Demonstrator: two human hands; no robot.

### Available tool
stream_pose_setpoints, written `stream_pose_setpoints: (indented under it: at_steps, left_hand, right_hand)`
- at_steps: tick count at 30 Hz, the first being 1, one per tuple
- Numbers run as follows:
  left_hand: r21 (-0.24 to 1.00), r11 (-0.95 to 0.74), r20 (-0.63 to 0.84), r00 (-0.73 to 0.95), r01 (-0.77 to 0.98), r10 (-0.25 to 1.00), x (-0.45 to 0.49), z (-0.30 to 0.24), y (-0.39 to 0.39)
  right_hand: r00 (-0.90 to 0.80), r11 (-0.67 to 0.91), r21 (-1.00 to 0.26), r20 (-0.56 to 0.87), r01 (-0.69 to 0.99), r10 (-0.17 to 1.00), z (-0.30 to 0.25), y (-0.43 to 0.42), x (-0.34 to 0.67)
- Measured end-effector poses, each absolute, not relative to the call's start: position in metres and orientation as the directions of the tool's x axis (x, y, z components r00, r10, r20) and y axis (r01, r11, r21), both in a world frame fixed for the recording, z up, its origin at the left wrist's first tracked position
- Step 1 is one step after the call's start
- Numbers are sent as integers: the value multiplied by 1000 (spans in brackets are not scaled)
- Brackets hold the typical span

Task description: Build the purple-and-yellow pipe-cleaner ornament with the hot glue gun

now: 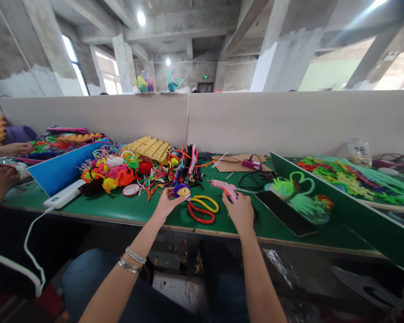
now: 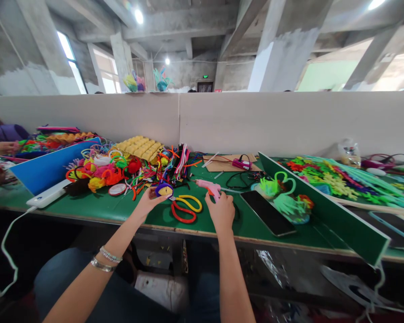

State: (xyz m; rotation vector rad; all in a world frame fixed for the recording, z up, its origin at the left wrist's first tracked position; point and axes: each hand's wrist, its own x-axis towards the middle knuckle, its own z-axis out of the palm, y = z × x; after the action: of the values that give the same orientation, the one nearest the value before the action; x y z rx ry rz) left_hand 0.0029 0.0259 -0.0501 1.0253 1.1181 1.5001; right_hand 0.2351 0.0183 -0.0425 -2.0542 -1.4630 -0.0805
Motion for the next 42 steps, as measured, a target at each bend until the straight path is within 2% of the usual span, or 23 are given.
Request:
stream_pose_setpoints:
  at_steps: [3,5,7,9,13,16,18,22,27,33,42]
  left_hand:
    - [974,-101,64,-181,-205,981,3,-50,26]
    - [974,-99,66,-166,-201,984,3,-48,26]
    - [977,-106,81,-139,-184,987,3,-46,25]
    - [979,-125,107,-116,-161,987,3,-44,23]
    - [977,-173,162,-95,-123,982,5,-43,21]
    - [975,-204,194,-103,-93,976,6,-45,23]
    - [976,-213,207,-108,-52,972,6,-46,24]
    - [966,-244,253,-119,81,960,4,-45,22]
    - [921,-295,335,-128,254,933,1,-41,17]
    - [900,-279,334,-118,336,935,0,-38,15]
    - [897,-260,309,-87,357,947,-1,-37,14]
  right_hand:
    - [410,-90,-614,403,784,818,-37,18,238]
    - [418,48,-704,474,708,775,-34,18,240]
    - [439,218,-745,573,630,692,-30,17,239]
    - [468,345,-768,614,540,635,-26,15,236]
    - [434,418,-843,535,340,725,-19,8,227]
    - [357,391,-854,504,343,787,-17,4,220]
    - [317,350,-825,510,443,800,-17,2,215]
    - [240,294,-691,565,660,789,-17,-1,203]
    - [134,301,-486,675,820,726,-23,0,193]
    - [60,309,-318,778,896,626,-33,5,192]
    - [-7,308,-210,817,928,576,-34,4,192]
